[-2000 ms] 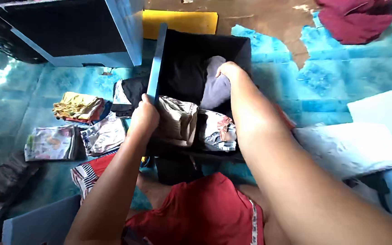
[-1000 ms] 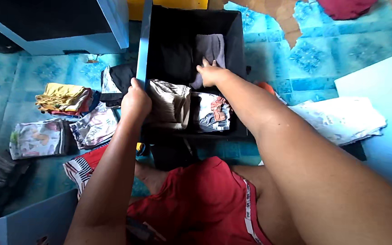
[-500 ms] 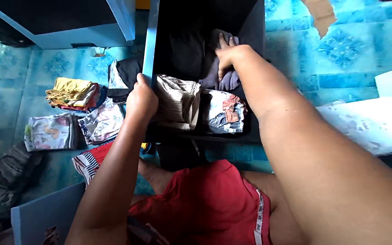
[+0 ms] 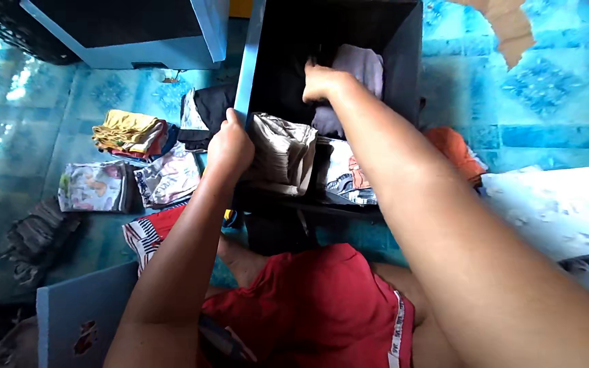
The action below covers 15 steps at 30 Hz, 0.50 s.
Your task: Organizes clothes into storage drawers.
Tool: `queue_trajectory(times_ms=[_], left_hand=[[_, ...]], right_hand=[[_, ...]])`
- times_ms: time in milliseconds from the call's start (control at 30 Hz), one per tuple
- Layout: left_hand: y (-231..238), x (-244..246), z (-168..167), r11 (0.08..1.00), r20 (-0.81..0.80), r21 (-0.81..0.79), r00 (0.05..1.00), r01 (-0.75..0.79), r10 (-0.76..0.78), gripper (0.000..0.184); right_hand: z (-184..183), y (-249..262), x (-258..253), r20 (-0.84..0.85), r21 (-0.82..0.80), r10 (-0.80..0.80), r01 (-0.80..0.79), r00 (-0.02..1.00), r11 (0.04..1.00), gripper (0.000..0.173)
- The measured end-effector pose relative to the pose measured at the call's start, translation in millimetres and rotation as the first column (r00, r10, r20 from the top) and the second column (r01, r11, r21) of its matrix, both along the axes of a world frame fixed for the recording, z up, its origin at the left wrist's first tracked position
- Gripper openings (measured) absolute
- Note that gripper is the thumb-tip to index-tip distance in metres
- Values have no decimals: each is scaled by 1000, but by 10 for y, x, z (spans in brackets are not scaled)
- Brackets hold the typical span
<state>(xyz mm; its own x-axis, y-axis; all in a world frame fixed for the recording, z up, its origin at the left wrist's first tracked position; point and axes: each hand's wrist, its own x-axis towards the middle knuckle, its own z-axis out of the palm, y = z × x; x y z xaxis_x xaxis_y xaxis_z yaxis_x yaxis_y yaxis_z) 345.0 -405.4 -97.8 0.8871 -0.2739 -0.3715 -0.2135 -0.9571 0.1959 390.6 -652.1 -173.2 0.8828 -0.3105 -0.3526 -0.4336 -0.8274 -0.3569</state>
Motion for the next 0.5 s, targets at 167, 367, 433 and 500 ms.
queue_trajectory(times_ms=[167,367,433,500], left_hand=[[4,-6,-25,1000,14,-15,1000,-22,22,68],[70,-11,-6,993,-34,-114,999,-31,28,69],[168,34,12,978,-103,-204,994,-40,19,80],[345,-5,155,964,-114,-266,993,-25,-5,97]], right_hand=[[-99,-125,62,-24,27,14,-13,1000,1000,99],[529,60,-413,153,111,-121,105,981,988,105],[840,364,-711,221,124,-84,57,972,991,92],[1096,732,-1102,331,134,24,-72,943,988,72]])
